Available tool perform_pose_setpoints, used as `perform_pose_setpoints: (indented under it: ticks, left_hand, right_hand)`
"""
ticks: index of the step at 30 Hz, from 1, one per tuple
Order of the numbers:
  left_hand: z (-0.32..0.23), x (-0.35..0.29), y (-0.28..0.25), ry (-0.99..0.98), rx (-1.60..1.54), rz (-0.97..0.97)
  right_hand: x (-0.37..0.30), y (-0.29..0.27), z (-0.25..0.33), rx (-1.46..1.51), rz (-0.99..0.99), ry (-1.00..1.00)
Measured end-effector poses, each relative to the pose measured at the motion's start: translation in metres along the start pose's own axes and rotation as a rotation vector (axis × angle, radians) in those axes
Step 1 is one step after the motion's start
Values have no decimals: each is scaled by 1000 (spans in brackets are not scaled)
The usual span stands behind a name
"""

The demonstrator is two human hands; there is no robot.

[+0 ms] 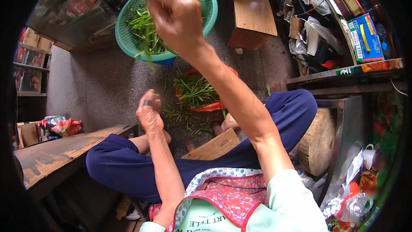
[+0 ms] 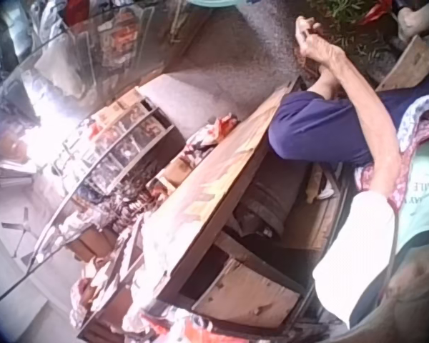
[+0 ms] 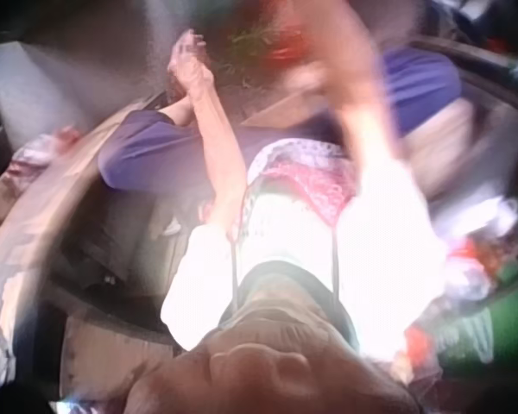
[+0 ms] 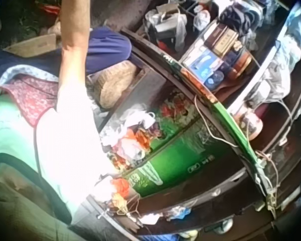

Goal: The person sits cross-legged on the floor and trims green leafy vegetables by hand. They pick up stems from a red bag, snap off the ends, and place the trimmed pieces into a green colander. The process is repetitive and continues throughout the clip.

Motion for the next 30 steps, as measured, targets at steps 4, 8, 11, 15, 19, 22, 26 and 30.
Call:
perform_pose_setpoints:
  ticks: [4, 8, 11, 15, 19, 22, 26, 30]
  left_hand:
    - [103, 13, -58, -183, 420, -1]
    - [134, -7, -36, -208, 682, 2]
    - [132, -9, -13, -88, 759, 147]
    - [147, -6, -14, 67, 668, 183]
    - [130, -6, -3, 120, 450, 203]
    - [100, -7, 9, 268, 412, 360]
    - [66, -5, 21, 76, 194, 367]
    - [44, 4, 3, -69, -41, 223]
  right_hand:
    - [26, 26, -30, -593, -24, -11]
    - [-19, 5, -36, -476, -84, -130]
    - [-81, -19, -48, -422, 155, 215]
    - [-164, -48, -96, -504, 410, 616]
    - [-207, -75, -130, -683, 447, 784]
    - [-214, -74, -144, -702, 351, 456]
    - [-206, -67, -153, -687, 429, 195]
    - [-192, -66, -129, -302, 572, 718]
Point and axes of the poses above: each hand's wrist, its own x-axis towards the middle knuckle, its own y-axis out of the palm, z = x × y, the point moved 1 cm from there along x, towards the middle knuckle, and after that the axes turned 15 degrees about y, right-handed, at the moved point
